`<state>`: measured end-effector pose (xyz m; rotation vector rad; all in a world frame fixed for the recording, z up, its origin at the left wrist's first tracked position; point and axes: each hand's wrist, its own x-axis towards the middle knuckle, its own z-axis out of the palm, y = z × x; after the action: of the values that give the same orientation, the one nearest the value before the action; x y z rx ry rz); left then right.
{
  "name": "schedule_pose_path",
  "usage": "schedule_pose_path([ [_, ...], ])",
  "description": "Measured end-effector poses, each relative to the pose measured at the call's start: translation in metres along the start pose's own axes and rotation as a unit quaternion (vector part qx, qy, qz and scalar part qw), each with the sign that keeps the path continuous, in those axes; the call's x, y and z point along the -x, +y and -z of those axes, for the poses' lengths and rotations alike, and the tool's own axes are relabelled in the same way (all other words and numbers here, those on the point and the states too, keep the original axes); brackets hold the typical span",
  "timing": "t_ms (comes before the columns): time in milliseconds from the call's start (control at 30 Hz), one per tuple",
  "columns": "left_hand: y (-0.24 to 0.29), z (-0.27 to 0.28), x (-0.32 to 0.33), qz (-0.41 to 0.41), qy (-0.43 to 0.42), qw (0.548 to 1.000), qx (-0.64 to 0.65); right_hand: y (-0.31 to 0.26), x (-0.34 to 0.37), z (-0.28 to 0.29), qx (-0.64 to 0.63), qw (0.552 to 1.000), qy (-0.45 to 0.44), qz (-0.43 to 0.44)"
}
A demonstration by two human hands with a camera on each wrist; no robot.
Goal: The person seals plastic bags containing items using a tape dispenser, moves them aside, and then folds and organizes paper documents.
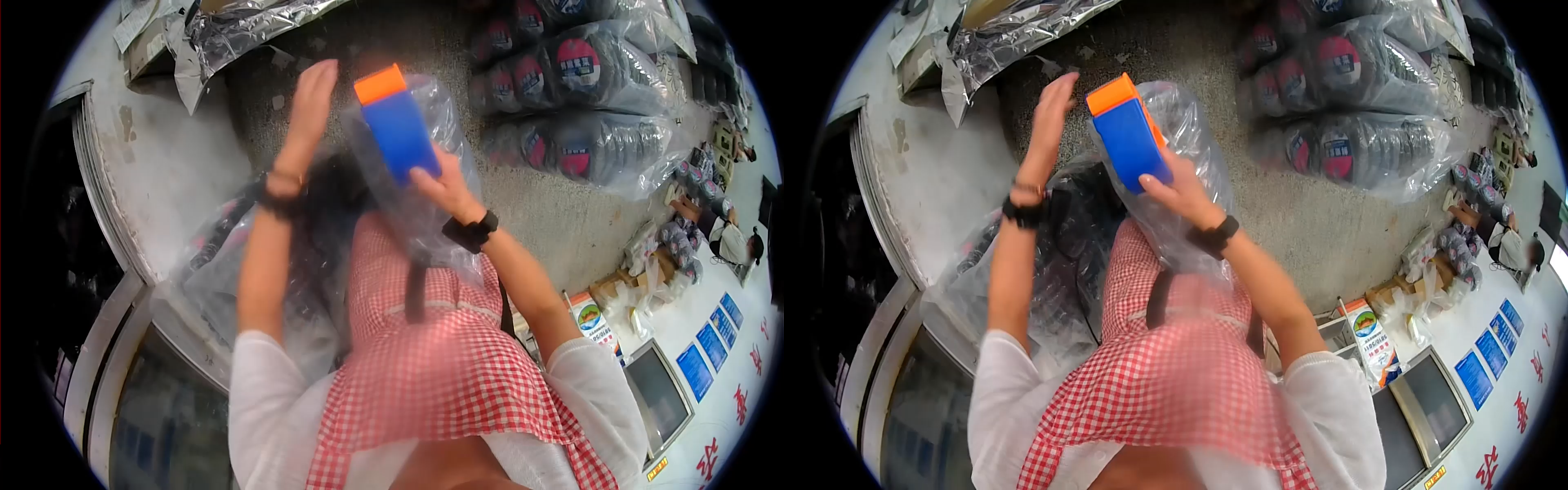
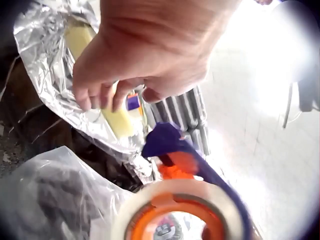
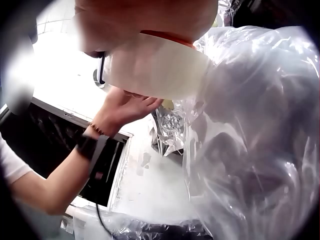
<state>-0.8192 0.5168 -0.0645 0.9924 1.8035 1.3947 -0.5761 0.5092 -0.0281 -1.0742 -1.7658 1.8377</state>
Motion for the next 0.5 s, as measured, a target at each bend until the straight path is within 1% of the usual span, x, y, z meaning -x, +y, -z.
schedule_pose_path([
  [33,0.006,-0.006,-0.014,0.173,-0.087,0.978,0.076,0.001,0.003,-0.001,0.013,1.0,-0.004,0.005],
  [67,0.019,-0.009,-0.027,0.339,-0.171,0.913,0.15,0.001,0.006,-0.002,0.027,1.0,-0.008,0.01],
  [133,0.033,-0.014,-0.046,0.281,-0.29,0.91,0.089,-0.003,0.004,-0.004,0.002,1.0,0.007,0.01],
  [167,0.039,-0.014,-0.053,0.252,-0.351,0.9,0.056,-0.004,0.004,-0.005,-0.013,1.0,0.017,0.007],
  [200,0.046,-0.01,-0.059,0.207,-0.388,0.898,0.002,-0.002,0.004,-0.006,-0.006,1.0,0.019,0.016],
  [267,0.059,-0.004,-0.057,0.231,-0.394,0.889,0.043,0.004,0.004,-0.003,0.009,0.999,0.018,0.034],
  [300,0.061,-0.002,-0.056,0.243,-0.394,0.884,0.063,0.003,0.004,-0.002,-0.005,1.0,0.018,0.025],
  [333,0.055,-0.002,-0.056,0.296,-0.385,0.864,0.132,0.001,0.002,-0.001,-0.02,1.0,0.017,0.016],
  [433,0.023,-0.002,-0.062,0.345,-0.402,0.822,0.207,-0.001,0.001,-0.003,-0.046,0.999,0.028,-0.002],
  [500,0.008,-0.009,-0.059,0.386,-0.397,0.781,0.289,-0.005,-0.001,-0.005,-0.049,0.998,0.032,-0.009],
])
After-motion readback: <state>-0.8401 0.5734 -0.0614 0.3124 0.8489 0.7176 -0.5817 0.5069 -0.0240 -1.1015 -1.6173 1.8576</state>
